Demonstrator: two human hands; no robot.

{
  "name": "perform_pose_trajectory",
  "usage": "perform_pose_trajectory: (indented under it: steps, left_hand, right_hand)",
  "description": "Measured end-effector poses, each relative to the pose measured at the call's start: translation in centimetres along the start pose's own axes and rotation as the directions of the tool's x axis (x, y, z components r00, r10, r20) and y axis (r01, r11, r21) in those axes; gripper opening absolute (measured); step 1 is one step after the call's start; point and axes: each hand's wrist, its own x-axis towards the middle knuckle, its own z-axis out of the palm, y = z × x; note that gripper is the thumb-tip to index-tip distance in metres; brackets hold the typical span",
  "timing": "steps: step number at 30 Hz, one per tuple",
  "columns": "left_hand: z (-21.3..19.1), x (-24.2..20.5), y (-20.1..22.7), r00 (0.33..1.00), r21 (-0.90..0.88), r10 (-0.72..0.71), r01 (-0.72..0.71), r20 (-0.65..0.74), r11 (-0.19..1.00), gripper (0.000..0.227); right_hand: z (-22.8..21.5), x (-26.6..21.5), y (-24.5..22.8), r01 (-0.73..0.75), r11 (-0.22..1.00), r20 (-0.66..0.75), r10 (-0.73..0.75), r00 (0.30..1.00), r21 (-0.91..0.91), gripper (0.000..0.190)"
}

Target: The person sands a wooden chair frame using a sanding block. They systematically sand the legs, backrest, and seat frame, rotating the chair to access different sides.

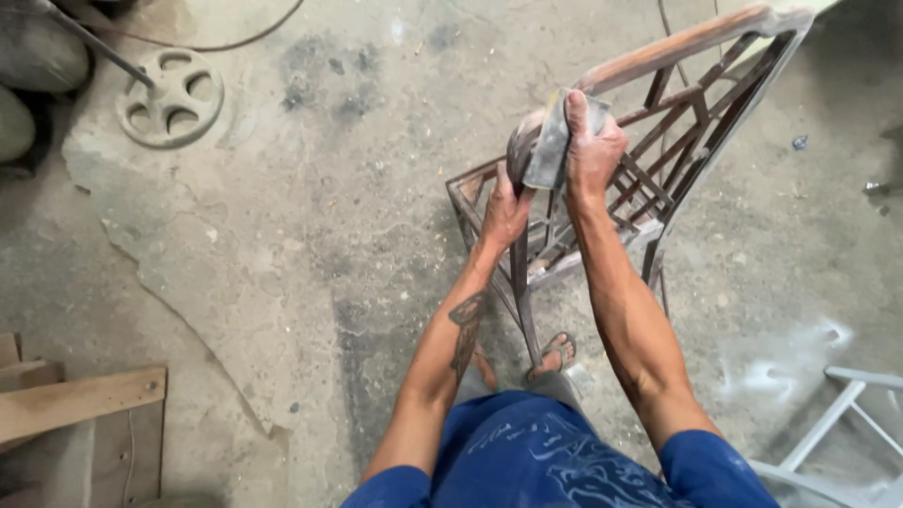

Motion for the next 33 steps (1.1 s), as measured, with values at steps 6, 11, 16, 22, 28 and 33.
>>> perform_pose_trajectory:
  steps: [6, 11, 16, 22, 28, 33]
  left_hand:
    - [0.0, -1.1, -0.4, 0.989, 0.023, -0.135, 0.134, 0.053, 0.991, 0.054]
    - [-0.6, 0.7, 2.4, 0.993, 0.083, -0.115, 0.112, 0.031, 0.99, 0.051]
    - [-1.5, 1.5, 6.4, 0.99, 0.2, -0.134, 0.124, 0.038, 0.972, 0.079]
    - [-2.5, 4.5, 9.9, 0.979, 0.088, -0.196, 0.199, -0.05, 0.976, 0.078]
    - [-4.1, 10.1, 11.9, 0.974, 0.249, 0.195, -0.162, -0.115, 0.955, 0.061]
    - [-4.6, 15.2, 11.0, 0.963, 0.506, 0.263, -0.251, 0.049, 0.825, 0.045]
  right_hand:
    - [-1.9, 0.8, 3.3, 0.121, 0.978, 0.119, -0.101, 0.988, -0.172, 0.056]
    - [-0.9, 0.5, -3.4, -0.125, 0.984, 0.15, 0.143, 0.978, -0.127, 0.04]
    - [-0.7, 0.4, 1.4, 0.075, 0.979, 0.256, -0.024, 0.966, -0.188, 0.045]
    - [-8.9, -3.4, 5.3, -0.181, 0.973, 0.327, 0.219, 0.919, -0.143, 0.042]
    - [-10.6, -6.9, 12.7, -0.603, 0.791, 0.188, 0.58, 0.793, 0.105, 0.038]
    - [-10.6, -5.7, 15.6, -0.605, 0.735, 0.132, 0.596, 0.792, 0.306, 0.045]
